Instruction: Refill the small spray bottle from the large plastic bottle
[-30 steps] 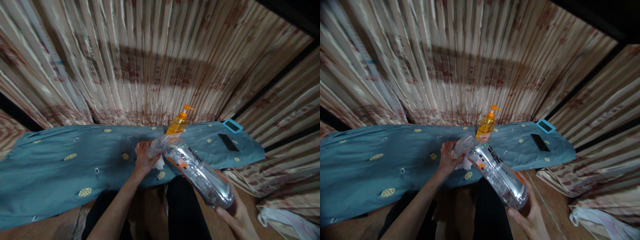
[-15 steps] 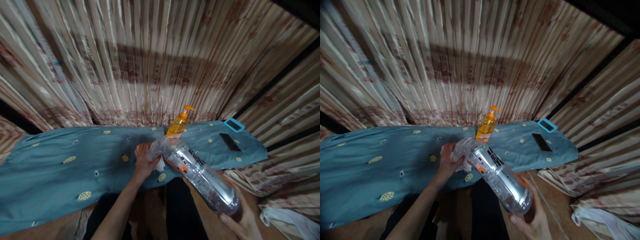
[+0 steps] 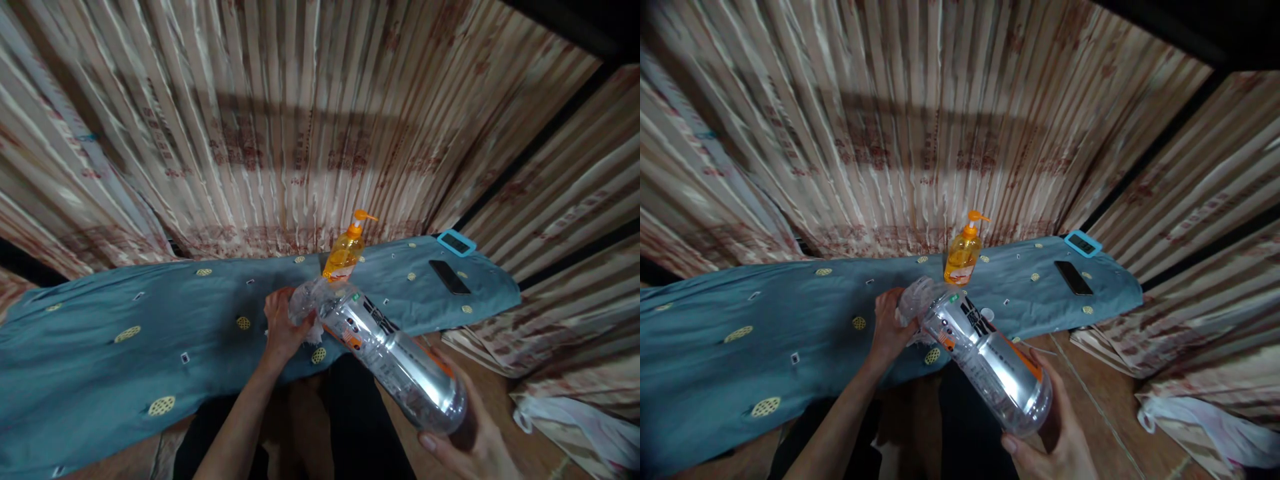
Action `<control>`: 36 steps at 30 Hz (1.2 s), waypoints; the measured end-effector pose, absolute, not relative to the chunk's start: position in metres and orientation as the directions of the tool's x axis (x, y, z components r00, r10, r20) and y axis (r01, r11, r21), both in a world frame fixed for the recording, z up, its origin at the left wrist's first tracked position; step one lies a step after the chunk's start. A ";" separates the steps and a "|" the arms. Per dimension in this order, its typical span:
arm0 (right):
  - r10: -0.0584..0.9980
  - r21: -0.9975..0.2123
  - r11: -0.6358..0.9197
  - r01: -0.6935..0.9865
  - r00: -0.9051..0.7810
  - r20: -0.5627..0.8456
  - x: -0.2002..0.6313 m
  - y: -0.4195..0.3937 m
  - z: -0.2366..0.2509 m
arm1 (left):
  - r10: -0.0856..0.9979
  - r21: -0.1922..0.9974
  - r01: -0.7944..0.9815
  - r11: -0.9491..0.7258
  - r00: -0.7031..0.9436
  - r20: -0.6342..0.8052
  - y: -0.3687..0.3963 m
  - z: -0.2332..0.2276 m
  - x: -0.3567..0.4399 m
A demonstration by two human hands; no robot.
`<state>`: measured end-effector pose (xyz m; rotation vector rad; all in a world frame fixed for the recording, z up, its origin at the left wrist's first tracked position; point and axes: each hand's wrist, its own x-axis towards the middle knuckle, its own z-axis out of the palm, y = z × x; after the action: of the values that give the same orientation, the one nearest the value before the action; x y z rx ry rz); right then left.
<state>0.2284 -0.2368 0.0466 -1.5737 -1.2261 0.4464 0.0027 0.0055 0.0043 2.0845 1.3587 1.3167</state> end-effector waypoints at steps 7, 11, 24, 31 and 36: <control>0.891 -0.723 0.068 0.687 0.285 0.354 0.240 -0.245 0.054 | 0.842 0.683 0.535 -0.497 0.107 0.528 0.006 0.000 0.004; 0.901 -0.715 0.015 0.699 0.300 0.313 0.242 -0.247 0.054 | 0.852 0.695 0.532 -0.485 0.108 0.512 0.007 0.002 0.002; 0.901 -0.723 0.063 0.688 0.273 0.338 0.232 -0.242 0.058 | 0.861 0.698 0.540 -0.471 0.111 0.496 0.012 0.007 -0.003; 0.900 -0.656 0.092 0.749 0.220 0.377 0.230 -0.240 0.065 | 0.864 0.702 0.539 -0.466 0.104 0.493 0.013 0.009 -0.004; 0.893 -0.632 0.082 0.771 0.224 0.389 0.231 -0.240 0.066 | 0.870 0.706 0.543 -0.454 0.102 0.482 0.013 0.011 -0.004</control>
<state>0.2305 -0.2397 0.0656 -1.7039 -1.5641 0.1948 -0.0036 0.0130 0.0108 2.0360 1.3869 1.2905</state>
